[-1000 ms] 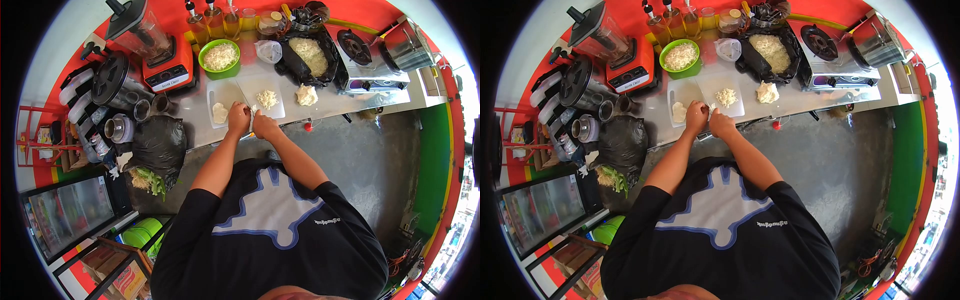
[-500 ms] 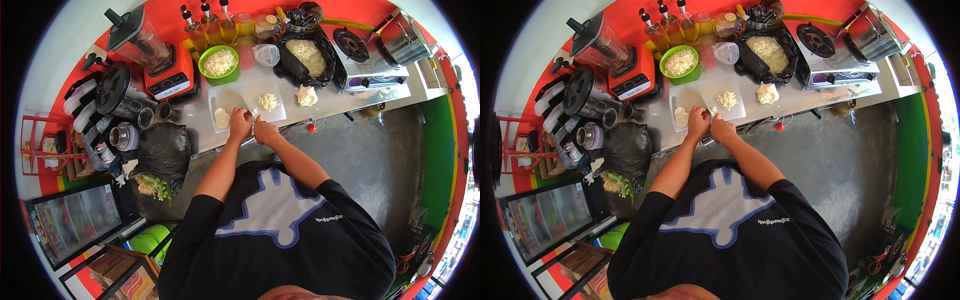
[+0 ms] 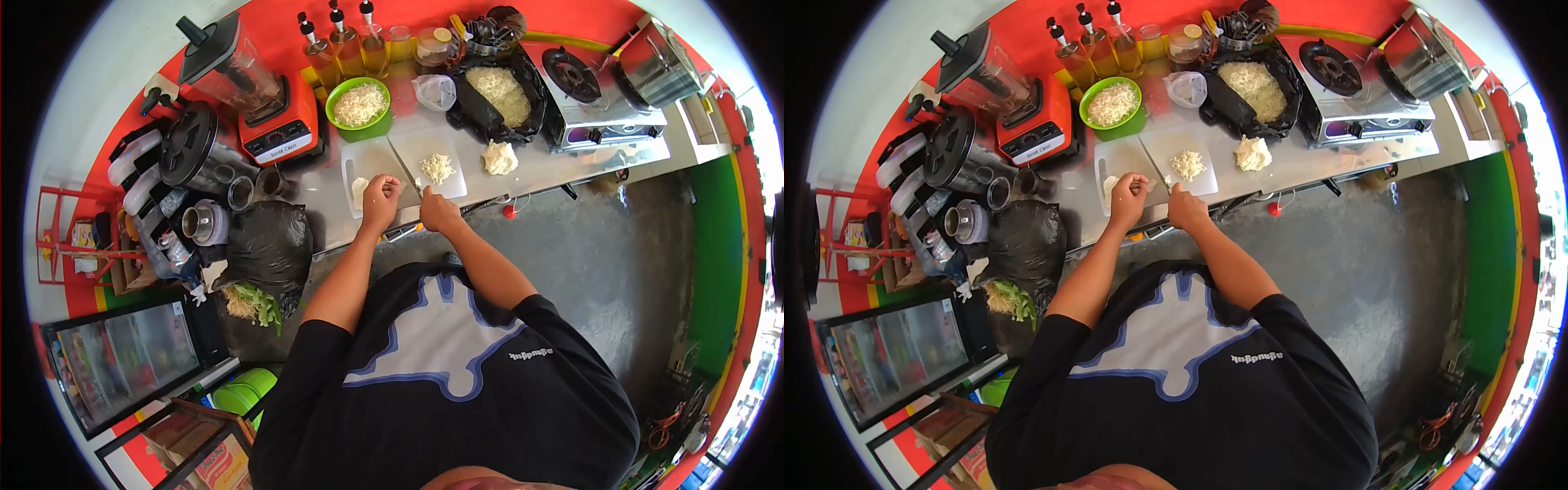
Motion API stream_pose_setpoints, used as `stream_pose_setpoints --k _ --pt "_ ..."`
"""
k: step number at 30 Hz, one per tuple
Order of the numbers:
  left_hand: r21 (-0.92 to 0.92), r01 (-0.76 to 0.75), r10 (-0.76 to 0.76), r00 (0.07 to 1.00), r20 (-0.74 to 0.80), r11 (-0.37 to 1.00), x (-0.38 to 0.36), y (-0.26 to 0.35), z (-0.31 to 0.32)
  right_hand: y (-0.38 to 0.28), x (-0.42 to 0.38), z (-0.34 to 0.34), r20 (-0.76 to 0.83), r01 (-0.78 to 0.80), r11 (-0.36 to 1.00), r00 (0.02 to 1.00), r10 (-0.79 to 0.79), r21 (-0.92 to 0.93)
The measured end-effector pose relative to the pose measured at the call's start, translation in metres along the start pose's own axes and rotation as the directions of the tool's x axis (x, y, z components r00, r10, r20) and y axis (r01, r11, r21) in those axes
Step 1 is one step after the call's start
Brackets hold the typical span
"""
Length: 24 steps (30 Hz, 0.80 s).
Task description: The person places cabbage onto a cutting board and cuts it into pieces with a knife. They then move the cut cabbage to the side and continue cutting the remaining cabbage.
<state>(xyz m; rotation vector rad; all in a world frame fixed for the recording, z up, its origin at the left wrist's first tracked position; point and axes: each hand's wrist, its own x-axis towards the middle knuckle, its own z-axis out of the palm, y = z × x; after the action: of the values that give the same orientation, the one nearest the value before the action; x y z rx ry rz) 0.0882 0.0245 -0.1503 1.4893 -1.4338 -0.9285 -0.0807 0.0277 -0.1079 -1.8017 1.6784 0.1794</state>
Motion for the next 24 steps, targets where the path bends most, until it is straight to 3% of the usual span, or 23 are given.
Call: stream_pose_setpoints --k 1,3,7,16,24 --pt "-0.006 0.0 0.0 1.0 -0.013 1.0 -0.002 0.001 -0.001 0.002 0.0 -0.001 -0.031 -0.018 1.0 0.999 0.018 0.013" --pt "0.306 -0.098 0.126 0.99 -0.07 0.947 -0.004 0.002 -0.002 0.008 0.002 -0.003 -0.067 -0.022 1.0 0.997 0.023 0.01" --pt "0.259 -0.061 0.071 0.997 -0.028 0.964 -0.002 -0.011 0.004 0.014 0.004 -0.006 -0.118 -0.019 0.998 0.993 0.025 0.059" --pt "0.338 -0.223 0.191 0.974 0.125 0.914 0.009 -0.004 0.008 0.005 -0.002 -0.01 -0.051 0.078 0.997 0.996 -0.079 -0.012" --pt "0.451 -0.245 0.168 0.964 0.206 0.858 0.014 0.0 0.008 -0.01 -0.008 -0.012 0.072 0.015 0.992 0.997 -0.006 -0.124"
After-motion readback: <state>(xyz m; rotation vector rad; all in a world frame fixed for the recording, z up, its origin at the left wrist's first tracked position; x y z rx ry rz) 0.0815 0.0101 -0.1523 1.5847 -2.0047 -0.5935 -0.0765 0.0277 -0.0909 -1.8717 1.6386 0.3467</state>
